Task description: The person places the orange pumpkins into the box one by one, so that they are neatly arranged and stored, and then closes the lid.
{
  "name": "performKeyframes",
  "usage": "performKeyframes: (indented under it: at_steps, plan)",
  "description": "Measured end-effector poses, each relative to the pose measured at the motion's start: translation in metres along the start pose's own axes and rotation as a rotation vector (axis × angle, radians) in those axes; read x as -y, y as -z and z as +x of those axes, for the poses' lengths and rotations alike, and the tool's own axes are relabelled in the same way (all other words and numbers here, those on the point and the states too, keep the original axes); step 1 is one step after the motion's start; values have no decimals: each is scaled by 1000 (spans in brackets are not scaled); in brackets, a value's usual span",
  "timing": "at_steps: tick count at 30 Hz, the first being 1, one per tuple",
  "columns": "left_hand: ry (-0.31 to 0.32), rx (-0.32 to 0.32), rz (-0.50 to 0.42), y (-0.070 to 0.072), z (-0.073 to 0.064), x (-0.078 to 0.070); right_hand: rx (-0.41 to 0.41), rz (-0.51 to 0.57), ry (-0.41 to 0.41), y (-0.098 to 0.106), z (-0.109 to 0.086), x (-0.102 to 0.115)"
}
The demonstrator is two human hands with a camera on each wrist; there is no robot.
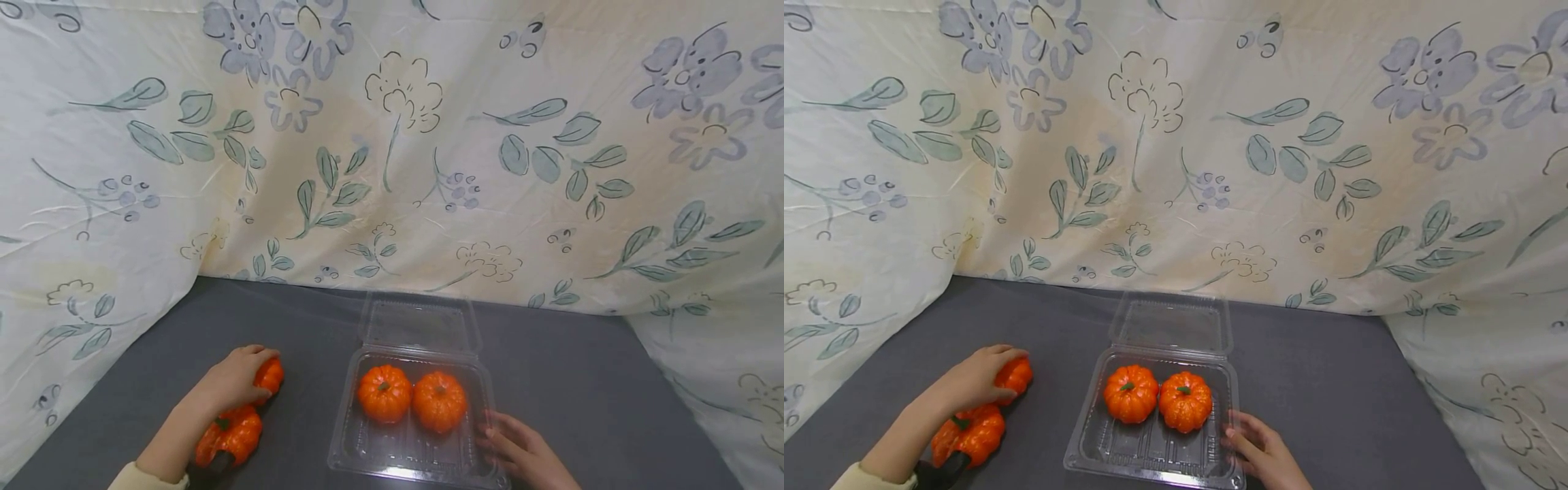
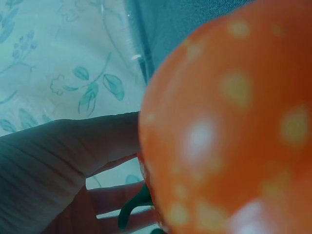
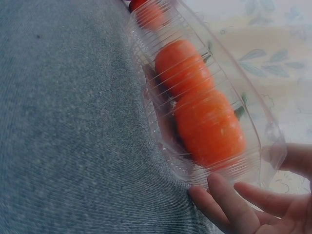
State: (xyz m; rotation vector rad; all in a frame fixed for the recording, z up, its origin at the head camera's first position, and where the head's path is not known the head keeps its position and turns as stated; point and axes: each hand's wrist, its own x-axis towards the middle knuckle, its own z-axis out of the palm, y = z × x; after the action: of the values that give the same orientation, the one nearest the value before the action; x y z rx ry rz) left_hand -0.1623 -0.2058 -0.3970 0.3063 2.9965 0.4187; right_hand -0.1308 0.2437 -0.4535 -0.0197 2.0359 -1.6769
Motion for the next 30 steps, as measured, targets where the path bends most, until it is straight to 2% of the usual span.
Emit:
performKeyframes:
  at_steps: [6, 11, 22, 30]
  plan:
    - [12, 30, -5, -1, 3, 2, 1, -16, -46, 0, 1, 2]
    - [12, 36, -8, 0, 4, 2, -11, -18, -48, -2, 1, 3]
    - [-5, 22, 7, 3, 5, 0, -24, -26, -48, -4, 1, 4]
    - [-20, -6, -15, 5, 1, -6, -17, -16, -38, -4, 1, 5]
